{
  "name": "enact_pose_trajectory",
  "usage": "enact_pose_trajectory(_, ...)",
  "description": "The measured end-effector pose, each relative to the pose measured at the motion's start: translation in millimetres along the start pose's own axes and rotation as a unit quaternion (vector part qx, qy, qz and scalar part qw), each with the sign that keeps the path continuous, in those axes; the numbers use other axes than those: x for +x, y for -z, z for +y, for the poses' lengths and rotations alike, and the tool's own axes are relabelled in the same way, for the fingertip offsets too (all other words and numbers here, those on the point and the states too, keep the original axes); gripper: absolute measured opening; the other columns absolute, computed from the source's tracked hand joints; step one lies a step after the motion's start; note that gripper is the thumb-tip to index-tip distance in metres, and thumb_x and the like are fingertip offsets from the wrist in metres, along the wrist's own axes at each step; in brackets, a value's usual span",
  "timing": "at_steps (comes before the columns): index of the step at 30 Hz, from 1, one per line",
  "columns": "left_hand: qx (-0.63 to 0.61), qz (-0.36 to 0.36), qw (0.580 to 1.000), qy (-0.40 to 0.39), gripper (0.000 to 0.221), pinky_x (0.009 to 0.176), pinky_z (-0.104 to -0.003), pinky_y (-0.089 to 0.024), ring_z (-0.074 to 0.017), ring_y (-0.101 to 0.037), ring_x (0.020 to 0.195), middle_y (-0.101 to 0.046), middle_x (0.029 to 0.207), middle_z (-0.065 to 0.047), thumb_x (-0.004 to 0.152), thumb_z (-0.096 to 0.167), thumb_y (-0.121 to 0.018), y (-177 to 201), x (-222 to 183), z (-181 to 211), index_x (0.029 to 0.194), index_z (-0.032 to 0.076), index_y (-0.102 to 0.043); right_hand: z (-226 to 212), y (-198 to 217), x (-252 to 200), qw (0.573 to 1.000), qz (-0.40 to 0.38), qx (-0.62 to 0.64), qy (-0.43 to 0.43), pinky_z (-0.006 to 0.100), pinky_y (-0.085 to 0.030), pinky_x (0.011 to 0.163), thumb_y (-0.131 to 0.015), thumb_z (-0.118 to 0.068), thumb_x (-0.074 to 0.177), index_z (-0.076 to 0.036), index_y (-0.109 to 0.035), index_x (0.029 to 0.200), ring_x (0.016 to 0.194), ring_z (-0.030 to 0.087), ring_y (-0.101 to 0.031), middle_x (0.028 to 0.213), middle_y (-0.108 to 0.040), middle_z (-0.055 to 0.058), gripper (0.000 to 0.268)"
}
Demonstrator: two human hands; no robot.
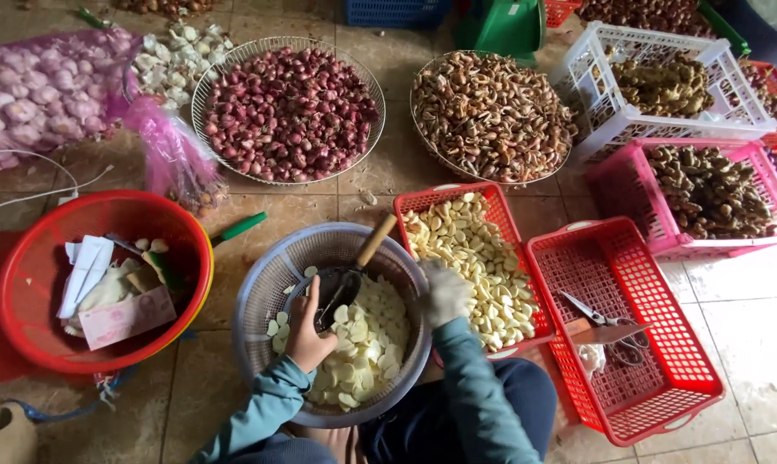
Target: Slicing garlic cloves using a handheld manual slicer into a plastic bowl while sitting on the floor.
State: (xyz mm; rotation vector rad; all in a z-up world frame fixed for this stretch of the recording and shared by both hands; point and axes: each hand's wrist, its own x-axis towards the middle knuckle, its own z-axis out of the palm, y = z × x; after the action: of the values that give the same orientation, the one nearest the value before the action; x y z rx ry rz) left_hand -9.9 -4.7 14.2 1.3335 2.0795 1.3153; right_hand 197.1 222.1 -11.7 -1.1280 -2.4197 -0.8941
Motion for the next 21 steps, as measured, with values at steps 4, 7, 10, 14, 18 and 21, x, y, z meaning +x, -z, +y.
enact_pose_trajectory(4,-0.026,0.01,0.996,0.088,0.123,0.1,-0.049,-0.041,-0.0377,-0.051,0.116,-0.049,0.117,-0.016,0.055,0.002,-0.073,1.9,0.4,-0.4,0.165,0.027,-0.022,62.3,-31.6,5.0,0.839,-0.421,0.185,-0.292,0.061,-0.053,0.077,-0.051,-0.05,0.095,-0.022,-0.072,0.111,0.099,0.042,-0.072,0.101,-0.075,0.016,0.039)
enact_pose_trajectory(7,-0.032,0.005,0.993,0.116,0.123,0.102,-0.049,-0.042,-0.0381,-0.05,0.12,-0.048,0.12,-0.016,0.057,0.005,-0.078,-1.7,-1.1,-2.3,0.164,0.03,-0.023,63.8,-15.6,10.6,0.723,-0.417,0.246,-0.494,0.058,-0.051,0.087,-0.047,-0.056,0.095,0.0,-0.075,0.1,0.105,0.044,-0.07,0.092,-0.076,0.021,0.063)
enact_pose_trajectory(10,-0.035,0.004,0.992,0.124,0.122,0.1,-0.048,-0.043,-0.0372,-0.051,0.119,-0.048,0.119,-0.016,0.058,0.007,-0.08,-3.8,-3.0,-4.7,0.163,0.033,-0.024,52.8,22.6,26.6,0.698,-0.417,0.26,-0.521,0.052,-0.049,0.092,-0.049,-0.059,0.092,-0.002,-0.074,0.098,0.109,0.042,-0.069,0.095,-0.077,0.019,0.062)
enact_pose_trajectory(14,-0.037,0.009,0.993,0.115,0.122,0.097,-0.045,-0.045,-0.0352,-0.054,0.111,-0.05,0.114,-0.015,0.058,0.008,-0.08,-2.0,-2.9,-2.9,0.163,0.035,-0.026,82.0,-71.6,-10.0,0.862,-0.405,0.212,-0.217,0.043,-0.064,0.077,-0.062,-0.051,0.092,-0.053,-0.071,0.115,0.091,0.025,-0.077,0.101,-0.077,-0.007,0.025)
enact_pose_trajectory(18,-0.055,0.011,0.994,0.097,0.117,0.094,-0.042,-0.045,-0.0331,-0.055,0.105,-0.052,0.11,-0.013,0.06,0.011,-0.081,-18.3,-0.1,-10.2,0.162,0.034,-0.03,60.0,3.2,-1.2,0.704,-0.231,0.554,-0.38,0.051,-0.053,0.098,-0.064,-0.031,0.098,-0.022,-0.072,0.124,0.105,0.037,-0.07,0.103,-0.078,0.012,0.028)
enact_pose_trajectory(21,-0.083,-0.009,0.996,0.045,0.112,0.088,-0.042,-0.048,-0.0324,-0.058,0.099,-0.055,0.107,-0.014,0.057,0.016,-0.085,-28.6,6.1,6.1,0.158,0.029,-0.04,11.2,67.8,24.3,0.451,-0.139,0.755,-0.455,0.033,-0.061,0.073,-0.056,-0.02,0.098,0.002,-0.072,0.116,0.076,0.024,-0.073,0.083,-0.075,0.016,0.033)
